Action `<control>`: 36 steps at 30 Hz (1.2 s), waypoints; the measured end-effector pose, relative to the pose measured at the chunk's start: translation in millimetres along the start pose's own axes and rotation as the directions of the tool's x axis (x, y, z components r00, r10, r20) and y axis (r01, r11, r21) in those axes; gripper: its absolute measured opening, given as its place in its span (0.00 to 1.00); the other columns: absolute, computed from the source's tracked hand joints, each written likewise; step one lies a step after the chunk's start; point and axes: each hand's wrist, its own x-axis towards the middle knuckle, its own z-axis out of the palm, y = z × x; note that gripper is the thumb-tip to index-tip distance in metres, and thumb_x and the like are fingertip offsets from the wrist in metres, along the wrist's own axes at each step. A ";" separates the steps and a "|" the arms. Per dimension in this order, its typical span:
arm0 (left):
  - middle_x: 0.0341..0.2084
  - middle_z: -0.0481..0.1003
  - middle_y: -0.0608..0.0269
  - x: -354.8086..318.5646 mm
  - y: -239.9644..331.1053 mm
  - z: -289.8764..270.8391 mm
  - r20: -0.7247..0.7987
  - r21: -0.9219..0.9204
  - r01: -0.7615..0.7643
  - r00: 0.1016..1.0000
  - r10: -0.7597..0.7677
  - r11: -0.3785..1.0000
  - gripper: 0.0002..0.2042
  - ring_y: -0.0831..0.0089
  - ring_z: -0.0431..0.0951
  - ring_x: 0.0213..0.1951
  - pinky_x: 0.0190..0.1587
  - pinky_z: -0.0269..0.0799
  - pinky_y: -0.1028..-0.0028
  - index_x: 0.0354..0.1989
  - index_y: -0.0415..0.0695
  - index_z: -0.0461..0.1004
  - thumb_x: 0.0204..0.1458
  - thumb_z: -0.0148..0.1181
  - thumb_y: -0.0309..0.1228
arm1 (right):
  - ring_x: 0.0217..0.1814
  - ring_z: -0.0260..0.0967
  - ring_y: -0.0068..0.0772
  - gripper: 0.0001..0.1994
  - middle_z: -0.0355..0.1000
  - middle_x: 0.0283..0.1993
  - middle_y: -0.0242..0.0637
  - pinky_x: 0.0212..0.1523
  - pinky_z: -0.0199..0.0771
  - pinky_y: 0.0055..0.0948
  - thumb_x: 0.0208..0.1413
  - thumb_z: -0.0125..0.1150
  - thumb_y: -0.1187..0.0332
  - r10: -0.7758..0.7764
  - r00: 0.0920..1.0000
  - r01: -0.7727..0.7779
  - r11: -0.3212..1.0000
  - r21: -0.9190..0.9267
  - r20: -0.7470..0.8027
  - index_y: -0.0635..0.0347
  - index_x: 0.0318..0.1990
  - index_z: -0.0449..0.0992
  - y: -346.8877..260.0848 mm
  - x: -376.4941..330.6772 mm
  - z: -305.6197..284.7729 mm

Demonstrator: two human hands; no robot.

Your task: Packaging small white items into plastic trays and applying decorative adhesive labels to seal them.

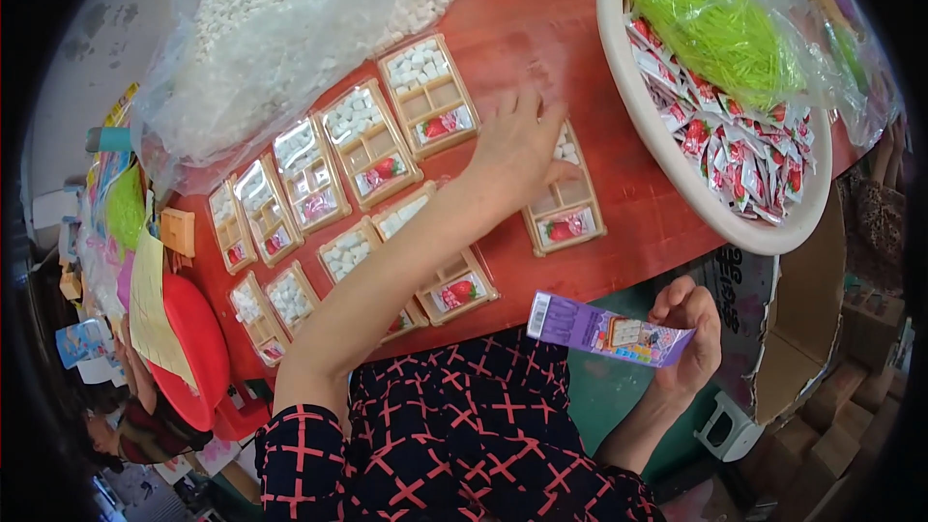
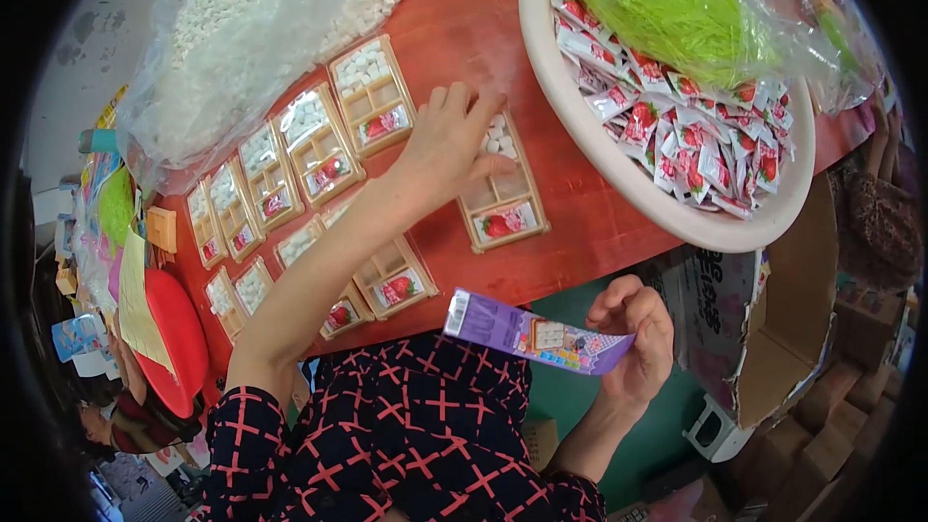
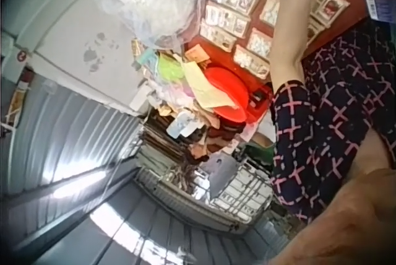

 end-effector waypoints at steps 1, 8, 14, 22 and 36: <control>0.42 0.62 0.51 -6.2 6.1 1.1 0.040 -0.047 -0.001 0.999 0.003 0.999 0.32 0.54 0.63 0.44 0.46 0.60 0.58 0.52 0.41 0.62 0.37 0.65 0.41 | 0.38 0.59 0.29 0.16 0.60 0.37 0.38 0.38 0.62 0.24 0.52 0.57 0.59 0.001 1.000 -0.001 1.000 0.001 0.000 0.55 0.23 0.56 -0.3 -1.2 -3.5; 0.53 0.56 0.47 -27.1 13.6 10.5 -0.170 0.087 -0.012 0.985 0.027 0.996 0.33 0.53 0.56 0.54 0.52 0.54 0.56 0.55 0.39 0.59 0.41 0.62 0.41 | 0.40 0.58 0.31 0.15 0.60 0.39 0.40 0.42 0.61 0.27 0.50 0.59 0.60 -0.011 1.000 0.011 1.000 0.001 0.011 0.58 0.26 0.59 -0.4 12.4 -5.9; 0.46 0.65 0.44 -78.2 37.3 -45.6 -0.145 -0.312 0.018 0.987 -0.066 0.950 0.30 0.55 0.64 0.51 0.51 0.59 0.62 0.53 0.36 0.60 0.44 0.61 0.40 | 0.39 0.60 0.31 0.14 0.61 0.39 0.39 0.42 0.62 0.28 0.51 0.57 0.60 -0.004 0.997 0.007 0.999 -0.039 0.081 0.59 0.26 0.60 -6.6 14.1 8.1; 0.27 0.73 0.61 -121.4 58.4 -43.5 0.424 -0.801 0.538 0.820 -0.384 0.264 0.26 0.79 0.72 0.27 0.32 0.67 0.80 0.49 0.39 0.61 0.40 0.64 0.20 | 0.37 0.61 0.23 0.11 0.66 0.40 0.39 0.40 0.62 0.22 0.51 0.55 0.63 0.052 0.998 -0.041 0.966 -0.254 0.038 0.63 0.28 0.65 3.4 28.9 21.3; 0.24 0.74 0.48 -86.3 31.9 -16.2 0.200 -0.695 0.508 0.816 -0.543 0.508 0.22 0.55 0.76 0.32 0.34 0.69 0.64 0.45 0.37 0.61 0.40 0.61 0.25 | 0.24 0.61 0.21 0.18 0.63 0.18 0.33 0.23 0.60 0.25 0.33 0.71 0.63 -0.139 0.976 -0.140 0.186 -0.972 -0.167 0.62 0.21 0.64 34.2 104.1 30.8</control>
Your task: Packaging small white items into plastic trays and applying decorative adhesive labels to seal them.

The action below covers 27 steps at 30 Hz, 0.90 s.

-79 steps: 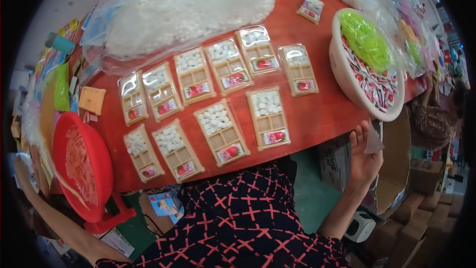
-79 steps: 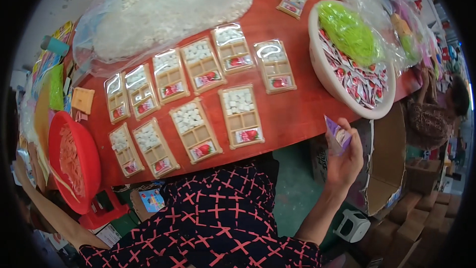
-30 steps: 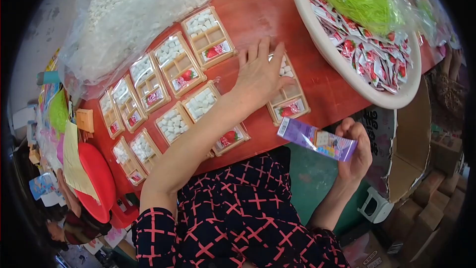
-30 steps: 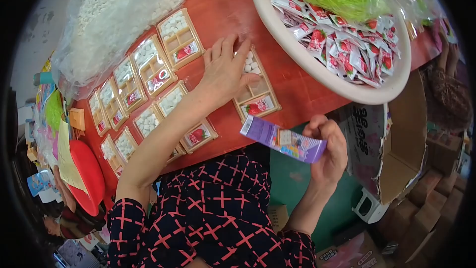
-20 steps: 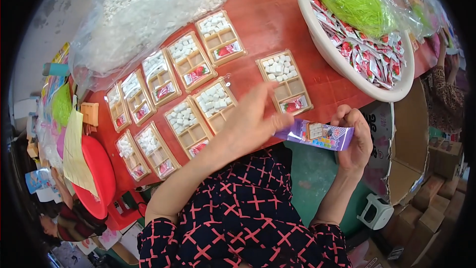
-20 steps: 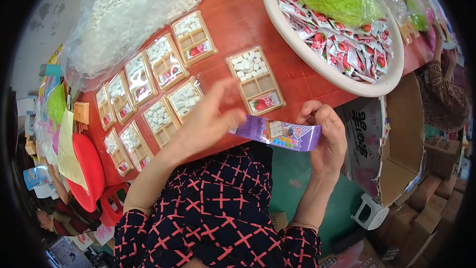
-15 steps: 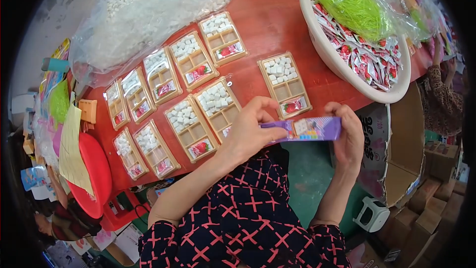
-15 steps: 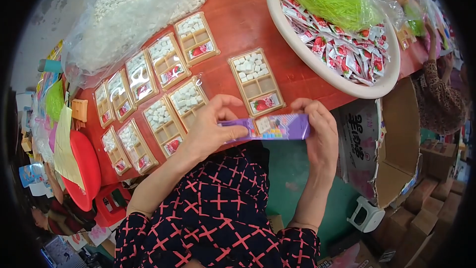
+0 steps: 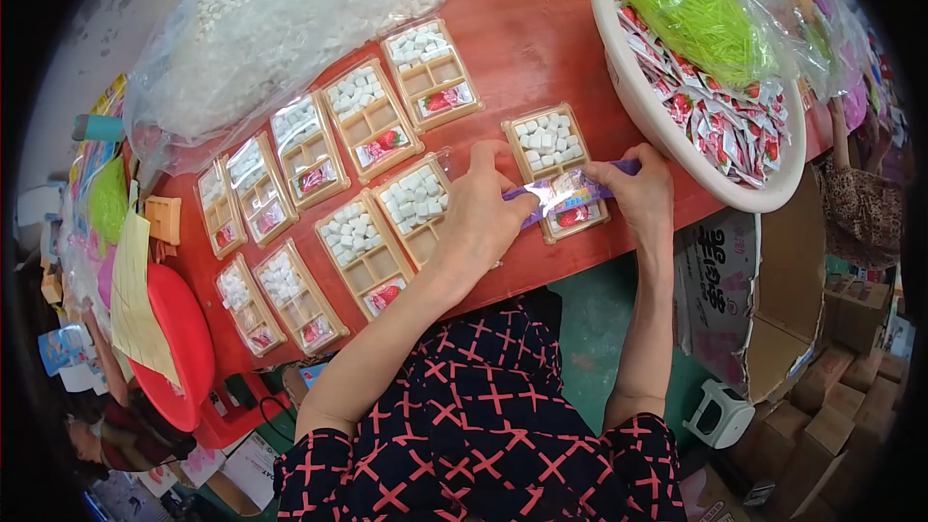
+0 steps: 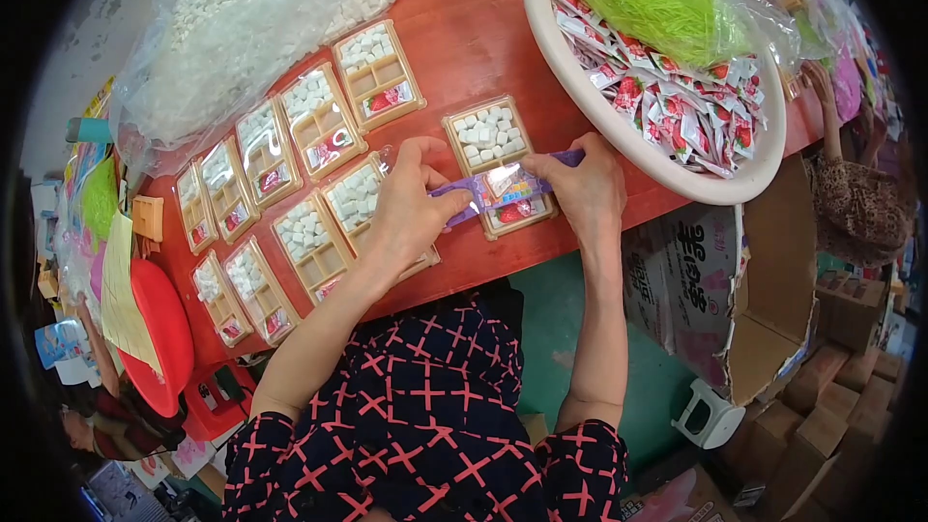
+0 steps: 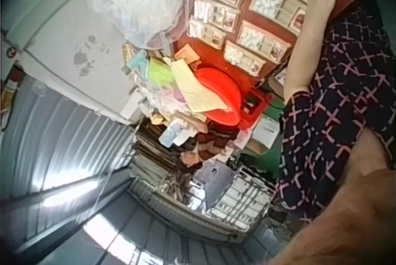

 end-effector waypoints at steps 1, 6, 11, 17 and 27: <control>0.24 0.74 0.47 1.1 0.0 -0.4 -0.010 0.013 -0.012 1.000 0.012 1.000 0.23 0.53 0.76 0.32 0.35 0.69 0.62 0.46 0.37 0.60 0.41 0.61 0.24 | 0.23 0.62 0.22 0.19 0.64 0.19 0.34 0.23 0.61 0.26 0.32 0.71 0.61 0.006 1.000 -0.006 1.000 -0.029 -0.018 0.61 0.21 0.64 -5.2 -0.1 0.0; 0.24 0.74 0.42 3.1 8.0 -3.7 -0.015 0.082 0.017 1.000 -0.016 0.996 0.23 0.49 0.76 0.33 0.36 0.69 0.60 0.47 0.37 0.59 0.41 0.60 0.23 | 0.24 0.64 0.30 0.21 0.66 0.20 0.37 0.25 0.62 0.31 0.30 0.71 0.57 0.026 0.998 -0.031 0.996 -0.087 -0.054 0.61 0.22 0.65 -15.2 1.6 6.5; 0.23 0.72 0.39 4.7 3.8 1.9 -0.018 0.263 -0.019 1.000 0.025 0.965 0.23 0.44 0.75 0.31 0.35 0.69 0.56 0.46 0.35 0.57 0.42 0.59 0.23 | 0.28 0.68 0.41 0.23 0.68 0.24 0.43 0.29 0.64 0.37 0.30 0.70 0.54 -0.045 0.995 0.020 0.965 -0.262 -0.089 0.62 0.25 0.67 -19.9 -0.8 8.7; 0.20 0.72 0.39 -4.8 7.2 3.8 0.053 0.402 -0.135 0.991 0.124 0.906 0.24 0.44 0.74 0.27 0.30 0.70 0.54 0.46 0.31 0.53 0.41 0.56 0.20 | 0.31 0.67 0.48 0.23 0.68 0.27 0.47 0.32 0.64 0.40 0.35 0.68 0.54 -0.068 0.997 0.049 0.942 -0.333 -0.048 0.65 0.29 0.67 -22.7 -22.3 5.7; 0.20 0.71 0.39 -26.4 10.5 15.1 0.258 0.408 -0.177 0.963 0.073 0.896 0.27 0.44 0.74 0.27 0.30 0.70 0.55 0.49 0.32 0.52 0.41 0.58 0.21 | 0.33 0.65 0.41 0.26 0.66 0.31 0.44 0.35 0.65 0.35 0.40 0.68 0.59 -0.002 0.941 -0.088 0.964 -0.252 -0.339 0.71 0.37 0.64 20.9 -91.4 10.1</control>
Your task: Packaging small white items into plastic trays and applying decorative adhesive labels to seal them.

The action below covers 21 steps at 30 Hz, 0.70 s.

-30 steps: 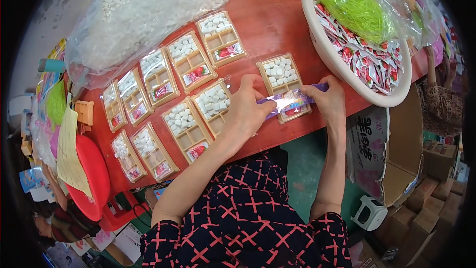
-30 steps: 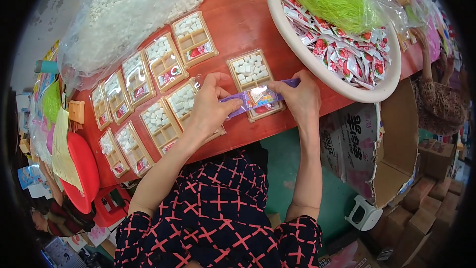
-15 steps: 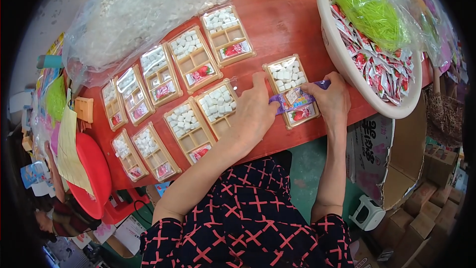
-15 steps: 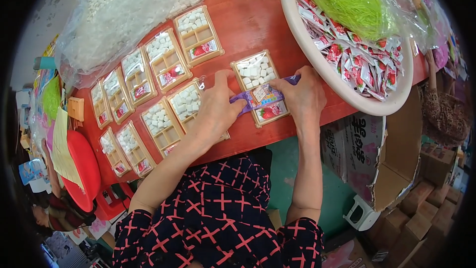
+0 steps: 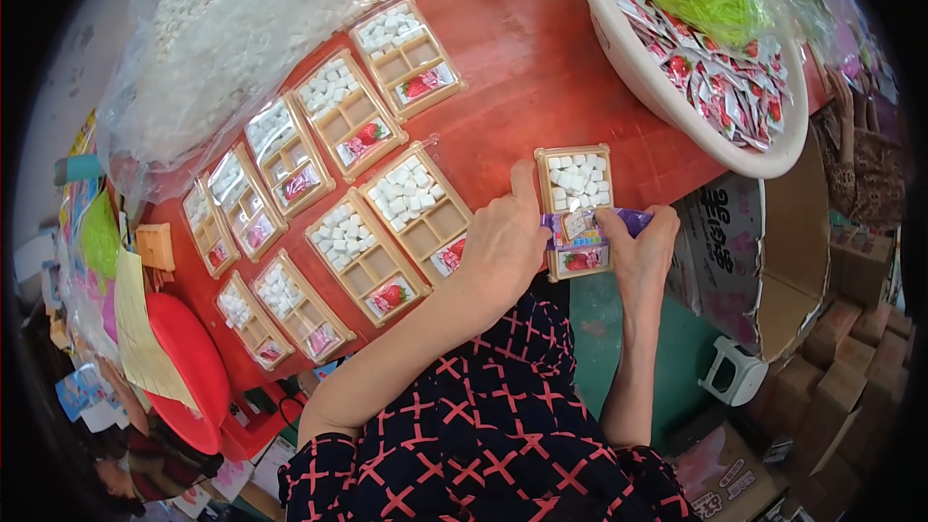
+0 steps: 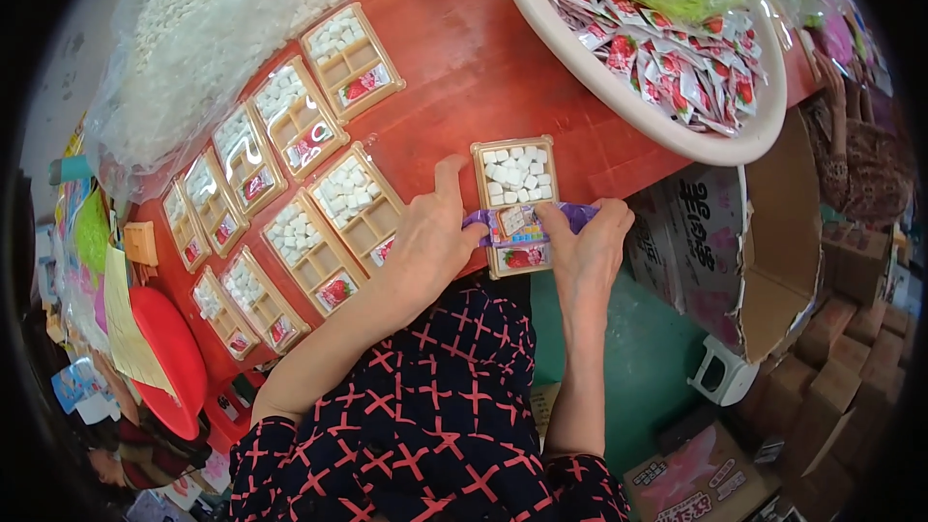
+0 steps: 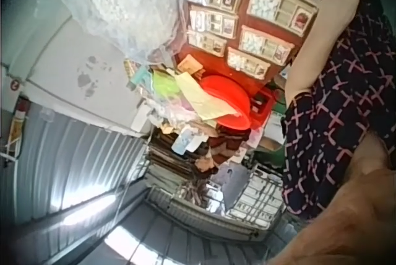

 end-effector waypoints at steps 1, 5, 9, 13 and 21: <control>0.20 0.71 0.38 1.1 -0.5 -0.1 0.003 0.002 0.020 1.000 -0.020 1.000 0.29 0.43 0.74 0.29 0.32 0.70 0.56 0.51 0.33 0.52 0.41 0.61 0.22 | 0.33 0.65 0.41 0.26 0.66 0.31 0.44 0.35 0.65 0.35 0.40 0.68 0.59 0.004 1.000 -0.004 1.000 -0.001 -0.008 0.71 0.37 0.64 2.4 -1.6 1.7; 0.21 0.71 0.38 -0.1 -4.4 1.2 0.004 -0.014 0.025 1.000 -0.025 1.000 0.28 0.44 0.74 0.30 0.33 0.70 0.56 0.50 0.33 0.54 0.40 0.61 0.22 | 0.30 0.65 0.29 0.23 0.67 0.30 0.41 0.31 0.66 0.27 0.42 0.68 0.62 0.260 0.933 -0.336 0.877 0.343 0.248 0.72 0.35 0.64 10.8 -5.4 1.5; 0.23 0.72 0.38 -1.0 -6.8 3.4 0.015 -0.019 -0.002 1.000 0.002 1.000 0.25 0.44 0.74 0.32 0.34 0.70 0.57 0.47 0.33 0.58 0.40 0.62 0.23 | 0.28 0.64 0.20 0.18 0.68 0.28 0.35 0.30 0.66 0.21 0.44 0.66 0.67 0.329 0.851 -0.510 0.701 0.498 0.408 0.69 0.35 0.64 14.6 -13.9 -3.4; 0.26 0.73 0.41 -5.2 -8.3 6.2 0.001 -0.039 -0.058 0.998 0.058 0.998 0.22 0.51 0.76 0.32 0.34 0.71 0.63 0.43 0.31 0.62 0.39 0.62 0.23 | 0.27 0.65 0.19 0.13 0.68 0.28 0.34 0.29 0.67 0.19 0.45 0.64 0.73 0.321 0.832 -0.553 0.425 0.716 0.452 0.65 0.33 0.65 26.6 -26.2 3.6; 0.27 0.74 0.68 -9.4 -21.2 -8.2 0.598 -0.674 0.446 0.798 0.080 0.589 0.14 0.84 0.71 0.27 0.28 0.66 0.84 0.42 0.39 0.73 0.44 0.59 0.24 | 0.25 0.63 0.16 0.12 0.67 0.25 0.32 0.26 0.66 0.16 0.44 0.60 0.80 0.090 0.903 -0.429 0.241 0.870 0.420 0.57 0.29 0.61 11.3 -18.5 -28.2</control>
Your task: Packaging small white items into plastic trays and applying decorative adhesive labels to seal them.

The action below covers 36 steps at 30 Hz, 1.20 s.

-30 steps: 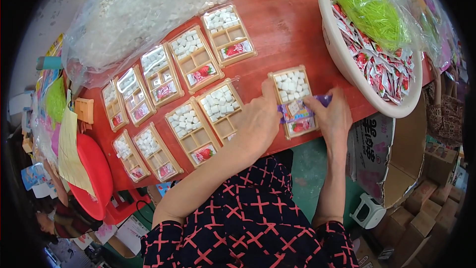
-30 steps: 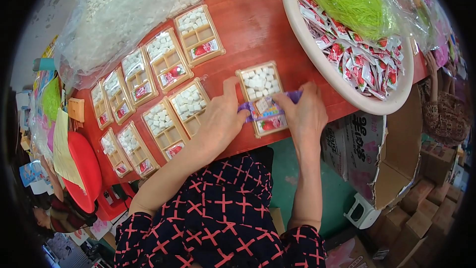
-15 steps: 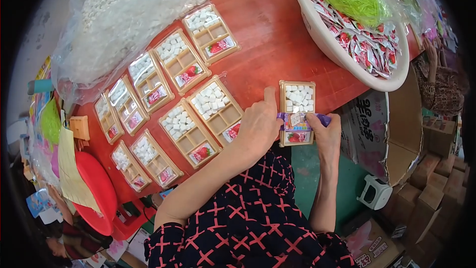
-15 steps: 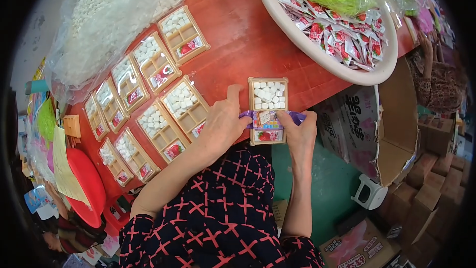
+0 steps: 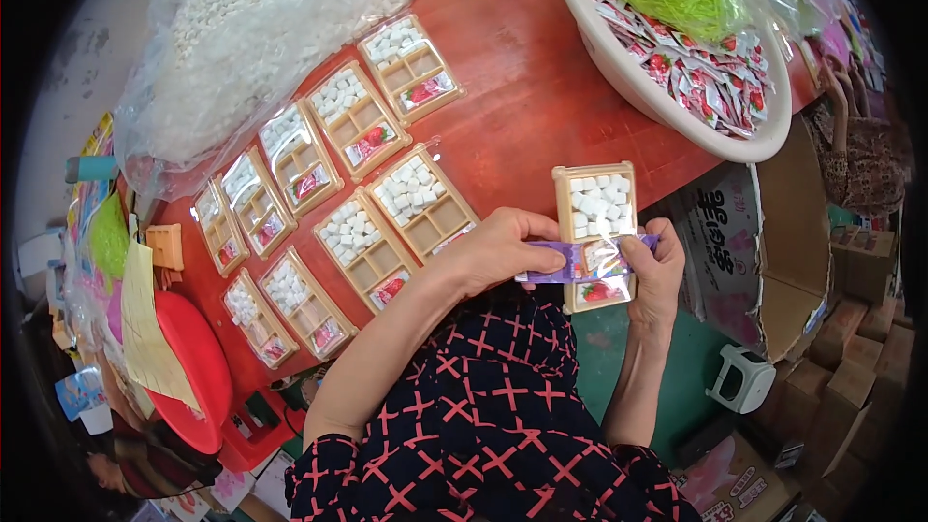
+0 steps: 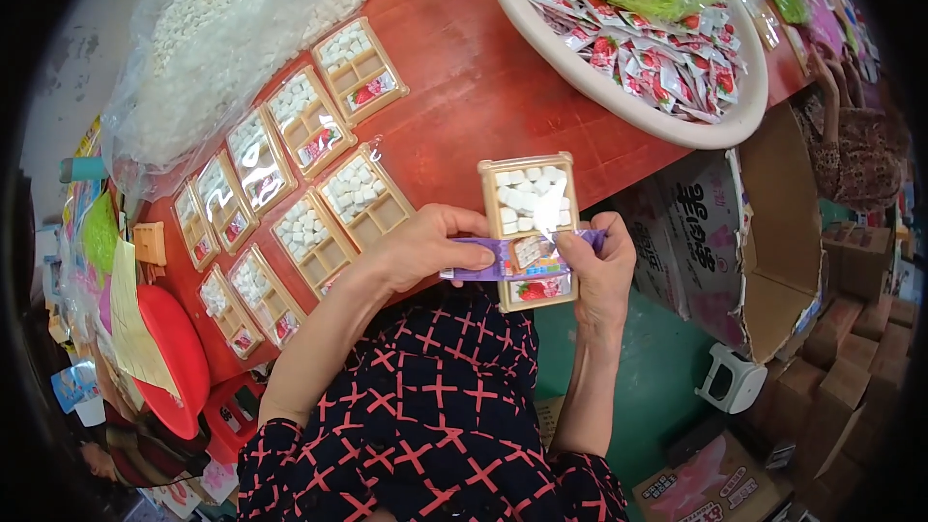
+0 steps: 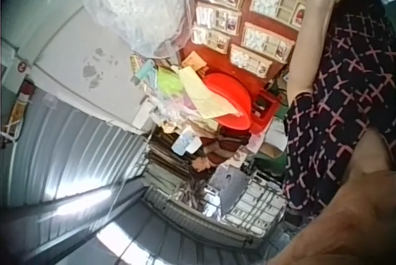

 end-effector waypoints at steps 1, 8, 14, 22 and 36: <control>0.27 0.74 0.68 -1.7 0.1 -0.3 0.003 -0.012 -0.028 1.000 0.029 1.000 0.13 0.84 0.71 0.27 0.28 0.66 0.84 0.40 0.39 0.74 0.44 0.60 0.24 | 0.24 0.61 0.15 0.14 0.66 0.24 0.31 0.26 0.64 0.14 0.43 0.60 0.80 -0.031 0.999 0.032 0.999 -0.013 0.023 0.56 0.27 0.59 -3.8 0.0 3.6; 0.31 0.76 0.65 -19.5 8.9 -3.6 -0.045 0.075 -0.159 0.986 0.163 0.984 0.13 0.82 0.73 0.33 0.35 0.69 0.82 0.39 0.39 0.75 0.43 0.64 0.26 | 0.27 0.60 0.13 0.17 0.66 0.27 0.31 0.26 0.61 0.13 0.41 0.63 0.80 -0.190 0.977 0.204 0.965 -0.164 0.101 0.57 0.29 0.57 -15.6 3.3 22.1; 0.33 0.76 0.65 -25.9 12.6 7.1 -0.177 0.273 -0.280 0.926 0.334 0.920 0.21 0.80 0.73 0.39 0.42 0.69 0.79 0.44 0.37 0.72 0.38 0.68 0.26 | 0.28 0.61 0.14 0.19 0.67 0.27 0.30 0.28 0.62 0.14 0.39 0.67 0.79 -0.186 0.973 0.213 0.951 -0.224 0.135 0.57 0.29 0.57 -24.0 0.1 26.8; 0.38 0.75 0.64 -53.4 23.2 -16.7 0.342 0.729 -0.665 0.561 0.754 0.164 0.13 0.77 0.72 0.27 0.32 0.64 0.77 0.29 0.48 0.74 0.31 0.67 0.27 | 0.33 0.68 0.32 0.14 0.71 0.35 0.45 0.35 0.67 0.28 0.42 0.65 0.72 -0.032 0.593 0.228 0.965 -0.130 0.804 0.60 0.28 0.61 -59.2 7.6 19.3; 0.24 0.74 0.77 -98.3 10.8 -13.0 0.416 0.897 -0.284 0.282 0.864 -0.339 0.03 0.77 0.70 0.26 0.43 0.61 0.65 0.19 0.53 0.74 0.32 0.60 0.30 | 0.21 0.63 0.25 0.11 0.63 0.23 0.27 0.19 0.60 0.18 0.25 0.65 0.75 -0.423 0.350 0.893 0.420 -0.161 0.836 0.52 0.24 0.80 -38.0 -15.8 59.3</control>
